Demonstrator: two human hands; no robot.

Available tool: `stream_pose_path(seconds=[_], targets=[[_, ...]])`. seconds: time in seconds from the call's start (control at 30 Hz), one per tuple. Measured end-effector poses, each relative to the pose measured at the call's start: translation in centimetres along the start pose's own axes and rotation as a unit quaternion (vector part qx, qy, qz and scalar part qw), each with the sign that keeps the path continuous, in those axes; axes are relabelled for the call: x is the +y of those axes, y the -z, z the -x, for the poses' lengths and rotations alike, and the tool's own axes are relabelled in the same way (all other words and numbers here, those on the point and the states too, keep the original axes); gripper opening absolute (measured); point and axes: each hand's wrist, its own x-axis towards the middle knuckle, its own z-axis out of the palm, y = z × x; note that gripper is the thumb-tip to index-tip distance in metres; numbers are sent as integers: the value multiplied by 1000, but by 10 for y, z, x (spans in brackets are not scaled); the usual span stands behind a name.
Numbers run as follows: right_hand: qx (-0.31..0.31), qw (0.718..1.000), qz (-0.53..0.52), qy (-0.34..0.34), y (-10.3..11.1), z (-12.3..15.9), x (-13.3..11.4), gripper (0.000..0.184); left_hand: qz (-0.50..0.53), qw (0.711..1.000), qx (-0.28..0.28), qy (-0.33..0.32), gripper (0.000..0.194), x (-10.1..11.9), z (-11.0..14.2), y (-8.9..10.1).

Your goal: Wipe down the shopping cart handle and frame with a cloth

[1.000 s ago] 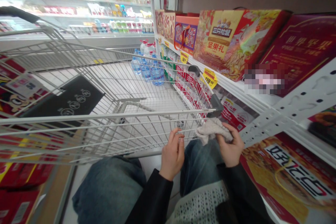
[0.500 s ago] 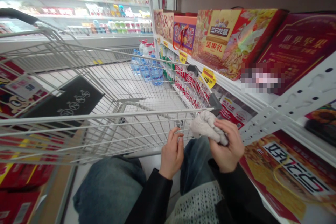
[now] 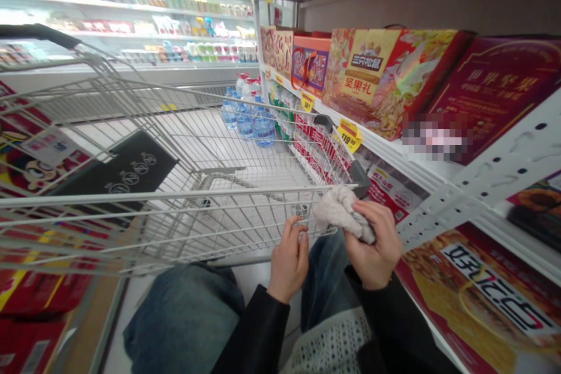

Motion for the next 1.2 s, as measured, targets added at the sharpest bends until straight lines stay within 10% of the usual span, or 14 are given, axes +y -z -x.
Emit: stream_pose_path(seconds=[0.27, 0.5, 1.2], targets=[[-8, 1000, -1, 23, -4, 1, -4, 35, -28, 998, 32, -44, 27, 0, 4, 0], [-18, 999, -9, 29, -11, 5, -5, 36, 4, 955, 290, -67, 37, 7, 10, 15], [-7, 998, -38, 45, -21, -13, -26, 35, 196, 956, 193, 103, 36, -20, 0, 24]])
